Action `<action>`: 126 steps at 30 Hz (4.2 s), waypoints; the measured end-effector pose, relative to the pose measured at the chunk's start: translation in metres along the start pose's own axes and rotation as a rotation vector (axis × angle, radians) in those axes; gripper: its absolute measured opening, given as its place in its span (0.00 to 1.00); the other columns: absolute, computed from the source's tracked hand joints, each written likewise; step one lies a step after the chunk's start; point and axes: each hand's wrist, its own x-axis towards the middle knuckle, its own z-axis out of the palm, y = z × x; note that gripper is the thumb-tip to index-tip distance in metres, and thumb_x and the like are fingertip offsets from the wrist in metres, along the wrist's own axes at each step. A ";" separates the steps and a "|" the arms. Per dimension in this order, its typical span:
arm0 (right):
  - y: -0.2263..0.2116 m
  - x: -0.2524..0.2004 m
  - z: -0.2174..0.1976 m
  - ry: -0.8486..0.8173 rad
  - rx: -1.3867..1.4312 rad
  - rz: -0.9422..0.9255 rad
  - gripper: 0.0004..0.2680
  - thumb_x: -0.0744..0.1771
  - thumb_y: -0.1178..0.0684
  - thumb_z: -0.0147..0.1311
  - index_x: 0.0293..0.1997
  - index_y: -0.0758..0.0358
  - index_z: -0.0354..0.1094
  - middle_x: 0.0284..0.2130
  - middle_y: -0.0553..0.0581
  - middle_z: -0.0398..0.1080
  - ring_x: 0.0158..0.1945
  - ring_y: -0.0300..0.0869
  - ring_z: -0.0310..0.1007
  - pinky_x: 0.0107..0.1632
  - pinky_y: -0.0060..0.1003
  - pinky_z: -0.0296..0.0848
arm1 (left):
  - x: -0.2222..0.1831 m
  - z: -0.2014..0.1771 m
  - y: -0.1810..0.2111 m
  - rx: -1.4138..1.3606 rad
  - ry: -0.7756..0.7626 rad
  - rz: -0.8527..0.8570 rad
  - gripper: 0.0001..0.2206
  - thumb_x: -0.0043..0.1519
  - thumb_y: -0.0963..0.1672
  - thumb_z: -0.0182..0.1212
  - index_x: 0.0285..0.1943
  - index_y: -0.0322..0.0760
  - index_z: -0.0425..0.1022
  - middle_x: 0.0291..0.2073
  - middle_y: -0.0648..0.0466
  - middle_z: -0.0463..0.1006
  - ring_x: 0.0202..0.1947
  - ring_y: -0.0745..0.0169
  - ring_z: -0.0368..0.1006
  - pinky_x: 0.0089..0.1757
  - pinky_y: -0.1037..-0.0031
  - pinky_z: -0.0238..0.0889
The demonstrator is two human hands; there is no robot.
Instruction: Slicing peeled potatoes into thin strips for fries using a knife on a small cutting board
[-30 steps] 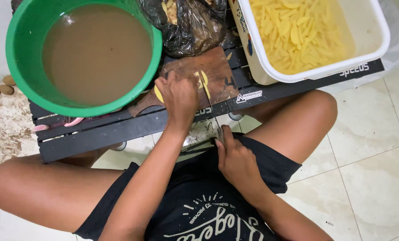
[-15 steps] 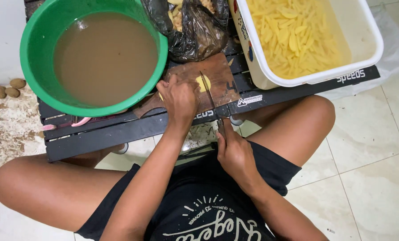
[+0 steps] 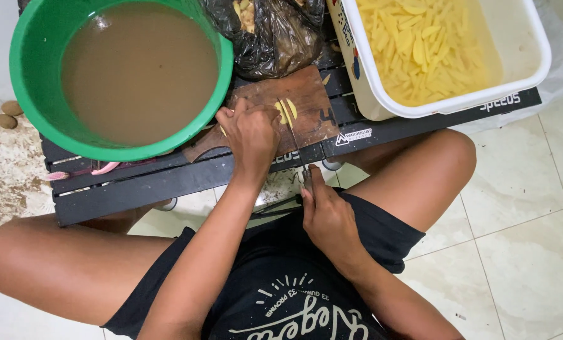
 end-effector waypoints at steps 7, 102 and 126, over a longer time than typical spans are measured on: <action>-0.004 -0.003 0.007 0.020 0.002 0.017 0.18 0.71 0.45 0.42 0.70 0.55 0.61 0.31 0.64 0.75 0.25 0.66 0.77 0.28 0.61 0.77 | -0.005 0.010 -0.006 0.073 0.029 -0.034 0.07 0.56 0.51 0.62 0.23 0.61 0.76 0.18 0.64 0.68 0.38 0.66 0.65 0.50 0.63 0.45; 0.053 0.022 -0.030 0.132 0.106 -0.061 0.16 0.66 0.42 0.61 0.59 0.46 0.75 0.30 0.58 0.76 0.35 0.55 0.79 0.35 0.45 0.77 | 0.067 -0.049 0.040 -0.065 -0.410 0.030 0.09 0.62 0.46 0.64 0.49 0.46 0.84 0.41 0.49 0.80 0.43 0.42 0.78 0.46 0.55 0.69; 0.040 0.028 -0.035 0.017 0.450 0.041 0.16 0.66 0.51 0.62 0.58 0.66 0.74 0.50 0.68 0.77 0.56 0.60 0.74 0.56 0.52 0.74 | -0.008 -0.058 -0.023 -0.051 -0.294 -0.075 0.27 0.52 0.46 0.71 0.62 0.35 0.75 0.59 0.50 0.76 0.66 0.50 0.67 0.59 0.61 0.64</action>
